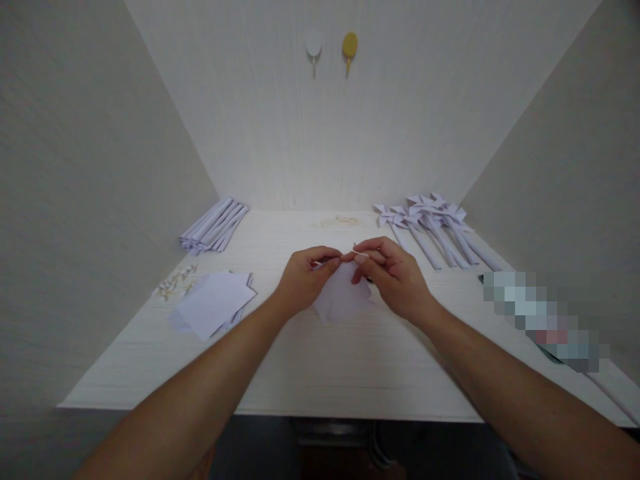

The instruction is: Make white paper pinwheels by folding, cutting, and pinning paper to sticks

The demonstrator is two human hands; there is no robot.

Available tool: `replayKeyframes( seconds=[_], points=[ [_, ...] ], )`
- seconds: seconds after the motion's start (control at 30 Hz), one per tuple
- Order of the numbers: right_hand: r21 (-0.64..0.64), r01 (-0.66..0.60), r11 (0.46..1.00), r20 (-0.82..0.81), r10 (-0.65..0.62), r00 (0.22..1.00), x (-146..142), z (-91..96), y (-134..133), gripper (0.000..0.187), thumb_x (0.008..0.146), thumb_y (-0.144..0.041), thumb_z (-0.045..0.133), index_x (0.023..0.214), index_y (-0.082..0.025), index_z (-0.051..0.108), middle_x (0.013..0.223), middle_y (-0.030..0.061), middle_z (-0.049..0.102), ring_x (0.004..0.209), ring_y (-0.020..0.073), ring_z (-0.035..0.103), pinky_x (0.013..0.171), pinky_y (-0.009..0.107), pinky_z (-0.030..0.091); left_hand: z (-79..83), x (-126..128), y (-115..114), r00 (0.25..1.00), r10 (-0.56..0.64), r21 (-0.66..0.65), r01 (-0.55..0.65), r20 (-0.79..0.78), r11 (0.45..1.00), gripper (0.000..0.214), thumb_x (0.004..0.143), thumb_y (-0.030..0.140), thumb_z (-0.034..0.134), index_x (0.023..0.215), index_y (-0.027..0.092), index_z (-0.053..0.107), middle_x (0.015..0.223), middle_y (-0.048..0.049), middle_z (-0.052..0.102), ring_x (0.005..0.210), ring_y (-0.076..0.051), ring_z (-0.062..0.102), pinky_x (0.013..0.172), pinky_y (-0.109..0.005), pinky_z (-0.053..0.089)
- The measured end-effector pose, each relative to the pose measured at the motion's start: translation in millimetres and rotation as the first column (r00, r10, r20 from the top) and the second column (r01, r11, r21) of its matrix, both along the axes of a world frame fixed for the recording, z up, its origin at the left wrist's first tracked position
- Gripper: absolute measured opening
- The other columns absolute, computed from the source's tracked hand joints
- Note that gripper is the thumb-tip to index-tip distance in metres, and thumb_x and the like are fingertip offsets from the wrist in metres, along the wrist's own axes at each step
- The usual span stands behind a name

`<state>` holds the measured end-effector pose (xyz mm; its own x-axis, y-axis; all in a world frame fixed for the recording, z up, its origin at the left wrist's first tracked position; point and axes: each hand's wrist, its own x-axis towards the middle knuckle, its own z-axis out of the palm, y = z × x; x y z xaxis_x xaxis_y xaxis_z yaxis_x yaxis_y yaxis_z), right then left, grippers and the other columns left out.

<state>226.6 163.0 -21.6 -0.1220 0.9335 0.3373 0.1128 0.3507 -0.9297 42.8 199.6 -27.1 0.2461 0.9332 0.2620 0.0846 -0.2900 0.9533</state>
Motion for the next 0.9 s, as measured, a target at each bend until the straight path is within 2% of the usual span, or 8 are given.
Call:
replayKeyframes(
  seconds=[0.17, 0.27, 0.43, 0.63, 0.9],
  points=[
    [0.002, 0.076, 0.997, -0.072, -0.075, 0.995, -1.5, 5.4, 1.0, 0.018, 0.084, -0.035, 0.075, 0.093, -0.02, 0.071, 0.073, 0.0014, 0.073, 0.059, 0.0136, 0.064, 0.055, 0.026, 0.048, 1.9, -3.5, 4.4, 0.998, -0.04, -0.021, 0.042, 0.052, 0.999, 0.017, 0.076, 0.035, 0.076, 0.082, 0.019, 0.079, 0.079, -0.0046, 0.075, 0.065, -0.015, 0.061, 0.058, -0.025, 0.045],
    [0.037, 0.138, 0.99, -0.009, -0.138, 0.99, -2.8, 6.9, 0.1, 0.014, 0.082, -0.033, 0.076, 0.089, -0.021, 0.077, 0.066, -0.0003, 0.068, 0.057, 0.013, 0.06, 0.052, 0.026, 0.046, 3.9, -3.7, 3.9, 0.991, -0.101, -0.018, 0.103, 0.082, 0.994, 0.017, 0.076, 0.034, 0.077, 0.083, 0.019, 0.079, 0.08, -0.0045, 0.075, 0.068, -0.015, 0.063, 0.062, -0.025, 0.048],
    [0.151, 0.156, 0.976, 0.097, -0.172, 0.98, -2.1, 6.9, -0.7, 0.012, 0.083, -0.033, 0.075, 0.087, -0.023, 0.081, 0.072, 0.0012, 0.064, 0.063, 0.0137, 0.057, 0.055, 0.027, 0.043, 4.5, -2.7, 1.7, 0.981, -0.155, -0.051, 0.162, 0.114, 0.986, 0.017, 0.074, 0.034, 0.078, 0.082, 0.019, 0.078, 0.081, -0.0043, 0.074, 0.068, -0.014, 0.062, 0.062, -0.025, 0.047],
    [0.07, 0.131, 0.989, 0.099, -0.138, 0.986, -1.7, 6.1, 0.3, 0.013, 0.083, -0.033, 0.074, 0.088, -0.023, 0.081, 0.075, 0.0024, 0.069, 0.065, 0.0148, 0.058, 0.057, 0.028, 0.045, 6.2, -2.2, -0.2, 0.977, -0.156, -0.102, 0.172, 0.142, 0.98, 0.022, 0.072, 0.039, 0.08, 0.08, 0.019, 0.076, 0.075, -0.0024, 0.071, 0.064, -0.013, 0.059, 0.059, -0.024, 0.045],
    [-0.01, 0.136, 0.991, -0.023, -0.136, 0.99, -2.6, 1.7, 1.9, 0.015, 0.08, -0.034, 0.075, 0.088, -0.022, 0.079, 0.074, 0.0021, 0.072, 0.063, 0.0145, 0.058, 0.058, 0.028, 0.047, 8.2, -1.2, -1.1, 0.977, -0.132, -0.129, 0.155, 0.168, 0.979, 0.023, 0.071, 0.04, 0.078, 0.077, 0.018, 0.072, 0.071, -0.0007, 0.067, 0.061, -0.012, 0.055, 0.057, -0.024, 0.041]
  ],
)
